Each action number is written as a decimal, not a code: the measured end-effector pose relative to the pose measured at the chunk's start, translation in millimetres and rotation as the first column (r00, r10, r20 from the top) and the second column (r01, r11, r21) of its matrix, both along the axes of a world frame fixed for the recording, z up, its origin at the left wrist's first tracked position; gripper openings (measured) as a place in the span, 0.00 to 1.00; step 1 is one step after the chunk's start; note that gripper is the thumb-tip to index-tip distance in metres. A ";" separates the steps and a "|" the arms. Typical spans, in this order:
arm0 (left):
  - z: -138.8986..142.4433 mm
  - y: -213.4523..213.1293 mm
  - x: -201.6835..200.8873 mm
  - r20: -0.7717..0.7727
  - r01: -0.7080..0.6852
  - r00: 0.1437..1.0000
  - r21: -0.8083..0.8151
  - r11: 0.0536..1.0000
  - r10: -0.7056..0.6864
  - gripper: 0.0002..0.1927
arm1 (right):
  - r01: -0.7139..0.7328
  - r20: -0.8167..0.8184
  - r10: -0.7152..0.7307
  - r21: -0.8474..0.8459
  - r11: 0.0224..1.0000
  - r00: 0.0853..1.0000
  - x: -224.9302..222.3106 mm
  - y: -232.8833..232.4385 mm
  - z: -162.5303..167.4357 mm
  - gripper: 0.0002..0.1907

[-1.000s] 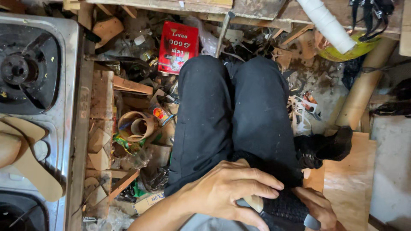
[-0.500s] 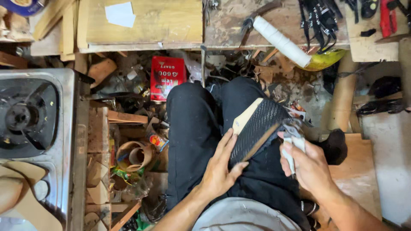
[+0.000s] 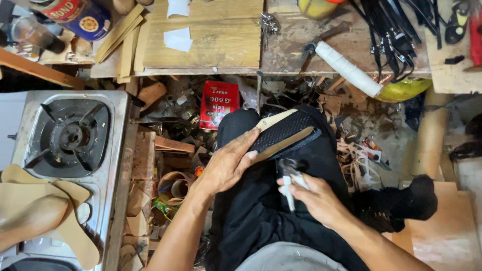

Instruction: The person holds a black shoe on their lap and uses pliers to trim and shape the sole edge. They repeatedly reposition the shoe, pull at the sole material, and use a hammer to tap the sole. A thin black strap is placed across the shoe and adjusted by hand.

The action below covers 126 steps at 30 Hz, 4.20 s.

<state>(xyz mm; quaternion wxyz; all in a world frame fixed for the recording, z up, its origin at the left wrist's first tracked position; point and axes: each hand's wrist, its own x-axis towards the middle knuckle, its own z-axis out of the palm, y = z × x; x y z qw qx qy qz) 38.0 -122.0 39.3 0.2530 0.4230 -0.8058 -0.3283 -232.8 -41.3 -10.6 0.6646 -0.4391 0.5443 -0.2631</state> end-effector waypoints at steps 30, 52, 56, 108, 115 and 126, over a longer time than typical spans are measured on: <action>1.4 -0.2 -34.7 0.172 0.004 0.985 -0.148 0.989 0.022 0.25 | -0.506 -0.740 0.017 -0.443 0.740 0.673 16.7 -29.7 63.2 0.27; -2.9 -23.5 -74.7 0.414 0.050 0.905 -0.320 0.946 0.092 0.28 | -0.380 -0.722 -0.050 -0.420 0.824 0.690 -31.0 -52.2 49.0 0.23; 1.6 -26.1 -78.6 0.415 0.038 0.905 -0.296 0.954 0.093 0.27 | -0.435 -0.791 -0.164 -0.481 0.761 0.589 -35.2 -57.6 48.4 0.23; -7.2 -10.4 -4.1 -0.016 -0.161 0.987 0.030 0.986 0.162 0.35 | -0.276 -0.478 -0.138 -0.692 0.667 0.867 32.8 -53.4 33.0 0.08; -14.6 -7.0 -2.7 -0.024 -0.153 0.988 0.033 0.988 0.153 0.36 | -0.391 -0.555 -0.057 -0.652 0.650 0.830 38.2 -51.2 41.4 0.09; -19.5 -5.7 -2.6 -0.016 -0.177 0.984 -0.015 0.984 0.177 0.36 | -0.312 -0.413 -0.068 -0.777 0.547 0.908 43.7 -48.0 46.7 0.08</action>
